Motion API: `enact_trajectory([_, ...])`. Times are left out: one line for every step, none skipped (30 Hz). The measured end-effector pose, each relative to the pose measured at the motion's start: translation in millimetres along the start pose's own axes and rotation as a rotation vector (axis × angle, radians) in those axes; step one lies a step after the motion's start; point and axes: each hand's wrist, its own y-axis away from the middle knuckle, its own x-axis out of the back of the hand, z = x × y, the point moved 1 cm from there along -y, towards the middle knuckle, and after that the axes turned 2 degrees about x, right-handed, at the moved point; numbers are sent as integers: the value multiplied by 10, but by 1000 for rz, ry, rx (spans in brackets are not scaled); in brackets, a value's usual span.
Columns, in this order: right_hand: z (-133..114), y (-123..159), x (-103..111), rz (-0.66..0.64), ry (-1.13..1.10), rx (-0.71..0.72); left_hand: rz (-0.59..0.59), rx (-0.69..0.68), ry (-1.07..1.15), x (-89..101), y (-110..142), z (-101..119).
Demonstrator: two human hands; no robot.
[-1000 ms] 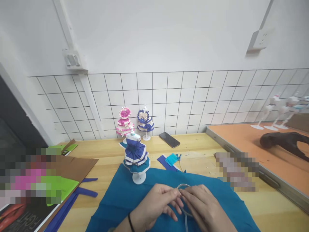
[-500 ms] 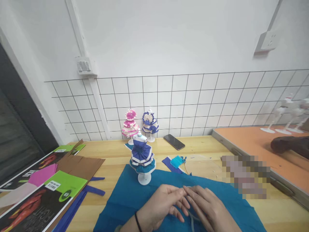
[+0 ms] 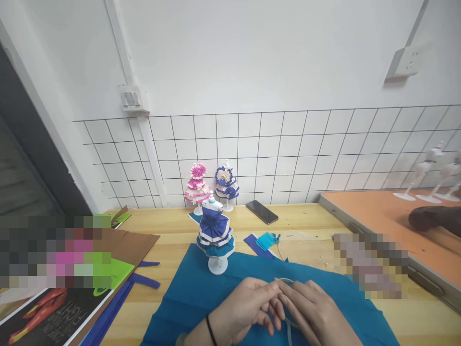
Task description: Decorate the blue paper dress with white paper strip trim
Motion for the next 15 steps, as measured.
enact_trajectory([2, 1, -2, 4, -7, -9, 9, -5, 0, 6, 3, 12])
enact_trajectory([5, 2, -3, 17, -11, -16, 21, -13, 4, 13, 8, 27])
enact_trajectory([8, 5, -3, 37, -16, -19, 33, -20, 10, 20, 13, 42])
enact_trajectory([12, 9, -2, 56, -21, -23, 42, -24, 16, 25, 19, 56])
enact_trajectory([15, 14, -2, 70, -31, -26, 46, -24, 20, 25, 25, 68])
enact_trajectory([19, 19, -4, 77, -47, -30, 43, -20, 16, 22, 29, 77])
enact_trajectory([22, 25, -8, 72, -74, -38, 34, -12, 5, 14, 33, 83])
enact_trajectory([24, 30, -14, 60, -112, -55, 25, -1, -15, 5, 34, 84])
enact_trajectory([25, 32, -22, 37, -166, -84, 21, 8, -42, -4, 33, 82])
enact_trajectory([23, 31, -30, 11, -235, -128, 16, 14, -76, -12, 30, 78])
enact_trajectory([18, 25, -38, -15, -316, -188, 14, 13, -117, -17, 26, 72])
enact_trajectory([10, 15, -44, -42, -410, -260, 15, 6, -159, -18, 21, 65])
enact_trajectory([-3, 0, -48, -71, -520, -339, 15, -1, -201, -16, 17, 58])
enact_trajectory([-21, -18, -49, -99, -643, -419, 13, -8, -243, -13, 15, 54])
enact_trajectory([-42, -39, -46, -125, -772, -492, 8, -13, -282, -9, 17, 54])
